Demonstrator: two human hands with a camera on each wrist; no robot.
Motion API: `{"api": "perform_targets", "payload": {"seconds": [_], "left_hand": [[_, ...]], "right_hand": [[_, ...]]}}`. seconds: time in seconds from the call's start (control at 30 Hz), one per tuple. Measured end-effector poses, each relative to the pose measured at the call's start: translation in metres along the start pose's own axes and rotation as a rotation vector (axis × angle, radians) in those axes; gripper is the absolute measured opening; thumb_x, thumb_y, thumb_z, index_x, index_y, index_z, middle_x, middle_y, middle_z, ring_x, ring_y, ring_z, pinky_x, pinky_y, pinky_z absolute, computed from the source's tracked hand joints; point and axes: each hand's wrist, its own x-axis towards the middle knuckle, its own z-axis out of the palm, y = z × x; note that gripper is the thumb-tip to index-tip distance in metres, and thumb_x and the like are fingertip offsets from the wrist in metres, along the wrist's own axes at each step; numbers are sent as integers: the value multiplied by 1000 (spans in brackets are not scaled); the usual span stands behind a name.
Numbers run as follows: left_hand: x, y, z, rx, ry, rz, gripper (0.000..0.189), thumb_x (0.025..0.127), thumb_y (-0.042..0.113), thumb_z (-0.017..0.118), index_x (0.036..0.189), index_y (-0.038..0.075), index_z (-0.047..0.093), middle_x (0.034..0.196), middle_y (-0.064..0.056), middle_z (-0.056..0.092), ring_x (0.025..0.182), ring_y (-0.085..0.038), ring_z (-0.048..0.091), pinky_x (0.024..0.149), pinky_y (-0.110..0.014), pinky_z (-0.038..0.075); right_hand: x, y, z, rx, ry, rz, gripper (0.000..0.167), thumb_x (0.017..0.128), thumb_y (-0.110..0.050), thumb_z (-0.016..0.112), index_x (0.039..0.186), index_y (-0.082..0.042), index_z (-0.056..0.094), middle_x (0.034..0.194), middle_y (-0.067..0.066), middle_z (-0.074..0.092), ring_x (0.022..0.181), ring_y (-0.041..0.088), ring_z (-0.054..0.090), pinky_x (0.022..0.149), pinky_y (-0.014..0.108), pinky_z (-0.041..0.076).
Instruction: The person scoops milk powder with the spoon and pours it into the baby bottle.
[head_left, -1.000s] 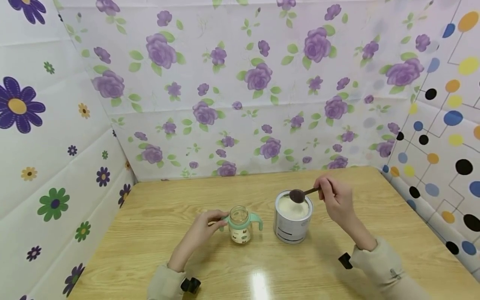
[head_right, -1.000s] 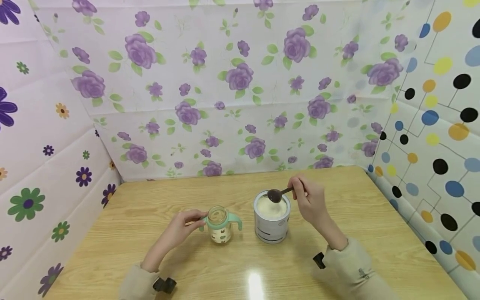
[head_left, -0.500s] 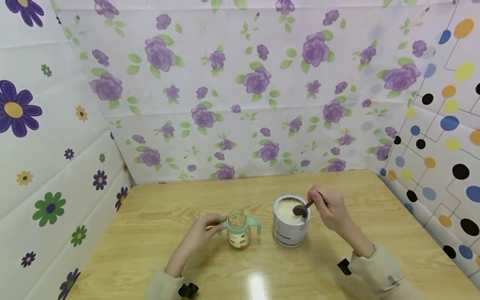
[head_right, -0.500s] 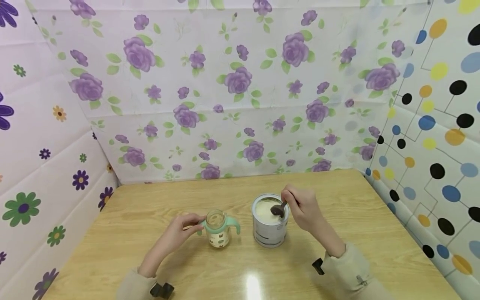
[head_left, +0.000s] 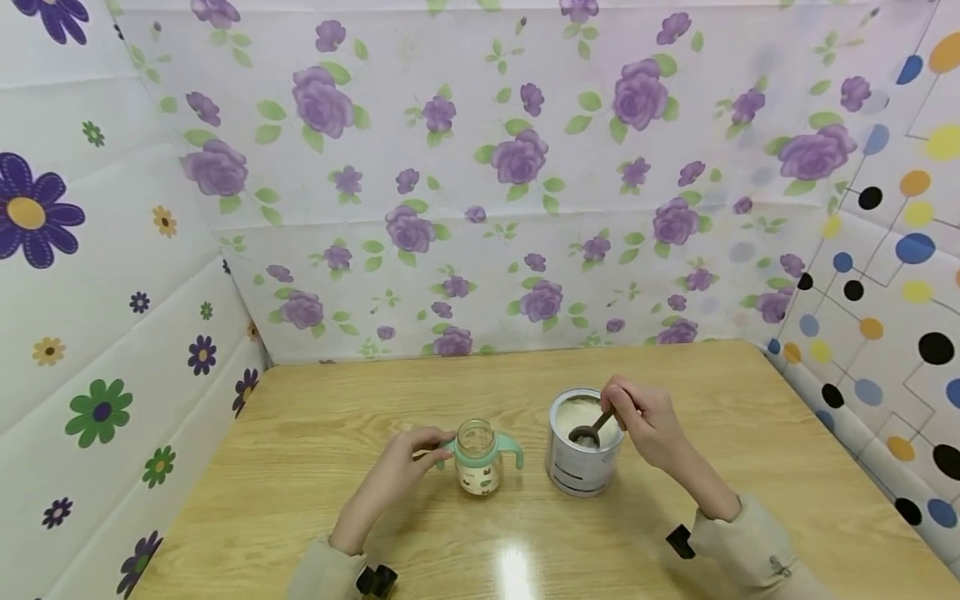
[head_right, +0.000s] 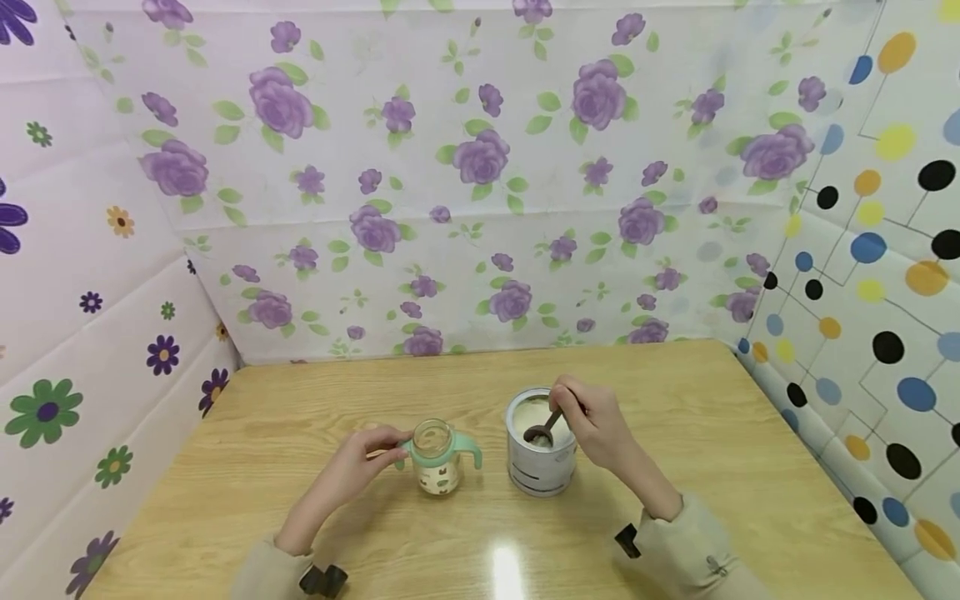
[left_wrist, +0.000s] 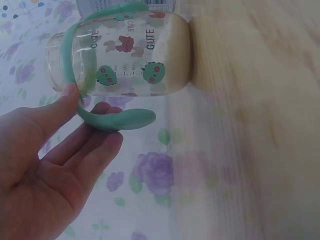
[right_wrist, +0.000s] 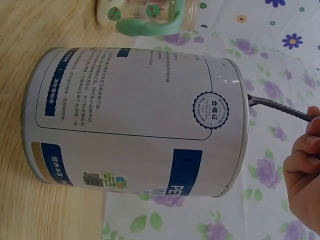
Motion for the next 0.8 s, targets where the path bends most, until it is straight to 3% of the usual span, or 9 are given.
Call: {"api": "perform_targets", "payload": {"seconds": [0.1,0.27,0.47,0.8], "left_hand": [[3,1,1,-5,-9,6,28,92,21,65,118,11,69,116,-5,69,103,-20,67,91,-33,57],[3,-1,1,-5,-7,6,28,92,20,65,118,11,69,116,-5,70,105,-22,67,92,-34,57],[0,-2,-1,0,10,-6,27,92,19,65,118,11,69,114,-6,70,103,-23,67,91,-35,57],[-2,-2,-2,-7,2,8,28,92,20,65,118,10,69,114,-7,70,101,-23,68,89,-34,58]], "right_hand": [[-1,-4,-3,-2,-37,85,31,94,18,41,73,0,56,52,6,43,47,4,37,40,15,32],[-11,12,-5,-17,-83,204,31,97,13,40,78,-3,58,54,6,46,46,5,36,38,18,33],[-17,24,-8,-2,-101,272,30,101,7,40,82,-5,59,56,2,47,44,5,37,38,19,34],[-19,28,-9,142,-67,400,32,105,-4,35,84,-3,60,55,6,47,42,15,38,35,28,34]]}}
